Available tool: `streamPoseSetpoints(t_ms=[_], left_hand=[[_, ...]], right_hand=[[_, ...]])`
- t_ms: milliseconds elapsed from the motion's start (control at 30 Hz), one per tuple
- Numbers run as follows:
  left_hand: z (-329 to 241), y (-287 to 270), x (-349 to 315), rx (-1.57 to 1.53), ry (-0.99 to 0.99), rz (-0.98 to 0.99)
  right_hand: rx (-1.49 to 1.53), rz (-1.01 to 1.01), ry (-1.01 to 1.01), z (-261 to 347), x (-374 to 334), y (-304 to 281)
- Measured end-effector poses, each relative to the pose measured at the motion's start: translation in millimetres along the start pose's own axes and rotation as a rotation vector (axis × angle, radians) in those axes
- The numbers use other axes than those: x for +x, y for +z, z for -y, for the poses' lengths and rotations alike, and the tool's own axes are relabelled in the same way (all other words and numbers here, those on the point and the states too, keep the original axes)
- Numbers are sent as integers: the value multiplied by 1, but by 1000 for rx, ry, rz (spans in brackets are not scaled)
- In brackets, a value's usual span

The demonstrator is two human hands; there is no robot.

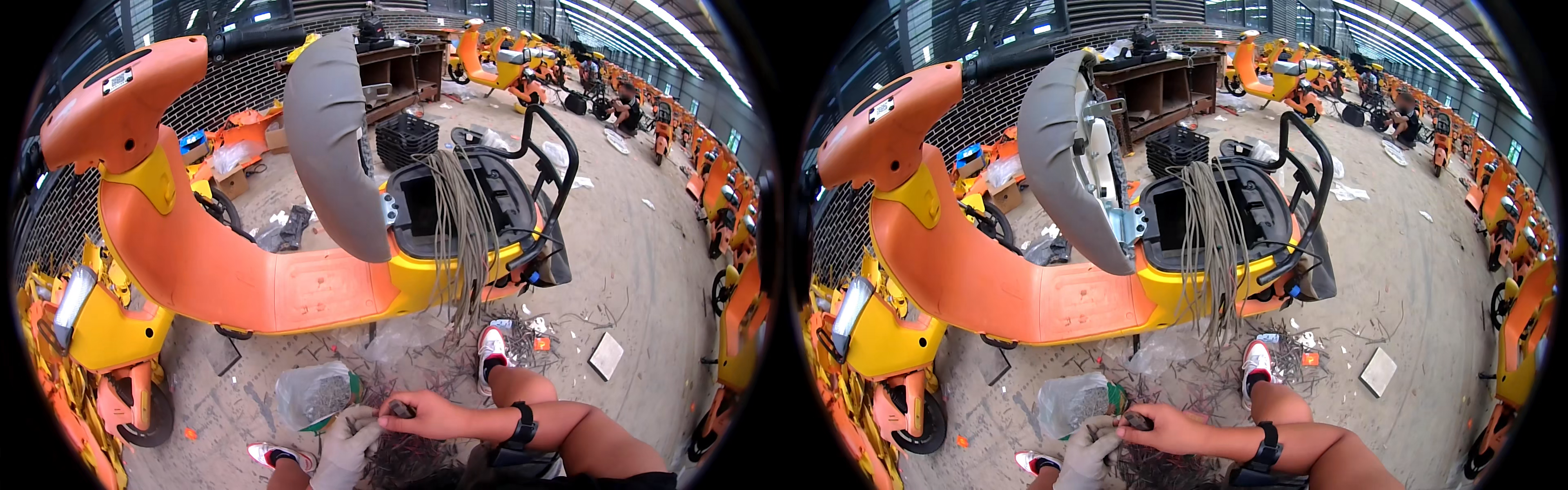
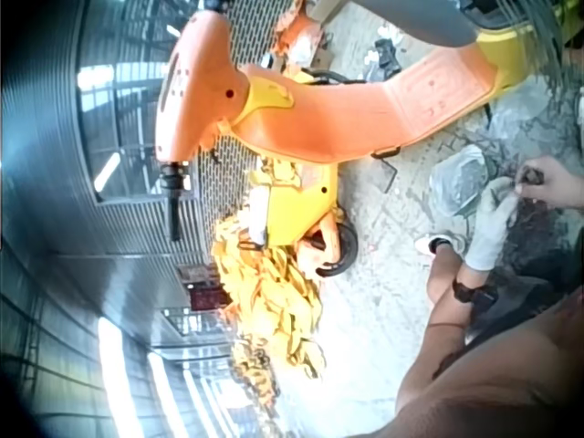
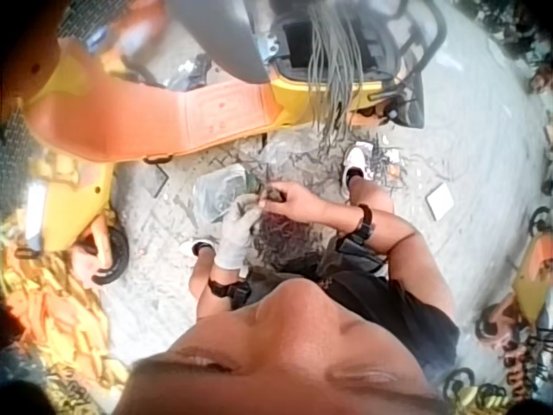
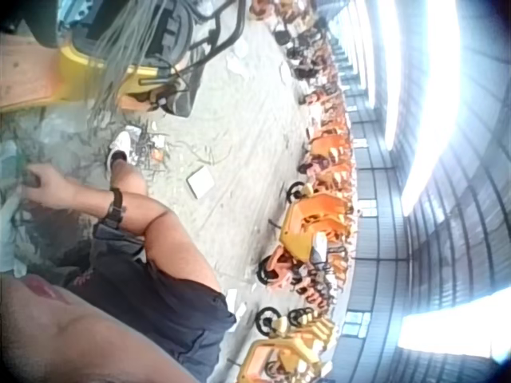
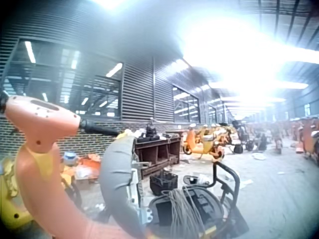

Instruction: The person sits on the floor of a workshop and uses pliers to strip the insulation from a bundle of thin wires. They repeatedly pick up individual wires, strip them, and drop the stripped pieces into a plastic bag on the floor.

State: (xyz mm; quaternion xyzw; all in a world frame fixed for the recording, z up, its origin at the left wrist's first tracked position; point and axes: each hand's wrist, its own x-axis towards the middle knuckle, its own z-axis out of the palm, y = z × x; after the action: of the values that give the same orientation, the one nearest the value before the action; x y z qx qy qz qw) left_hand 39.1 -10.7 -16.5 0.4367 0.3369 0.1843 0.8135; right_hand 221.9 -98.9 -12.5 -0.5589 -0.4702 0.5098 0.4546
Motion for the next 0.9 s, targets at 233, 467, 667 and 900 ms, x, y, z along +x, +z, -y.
streamPoseSetpoints(t_ms=[233,467,667,900], left_hand=[[-6,-3,-1,-100,-36,36],[-13,1,-3,-200,-97,-22],[-11,-3,-1,-200,-119,-2],[-14,0,-2,-155,-113,-16]], right_hand=[[-68,16,95,6,-1,-1],[-158,114,36,9,-3,-3],[-200,124,94,15,-3,-5],[-335,52,59,0,-5,-5]])
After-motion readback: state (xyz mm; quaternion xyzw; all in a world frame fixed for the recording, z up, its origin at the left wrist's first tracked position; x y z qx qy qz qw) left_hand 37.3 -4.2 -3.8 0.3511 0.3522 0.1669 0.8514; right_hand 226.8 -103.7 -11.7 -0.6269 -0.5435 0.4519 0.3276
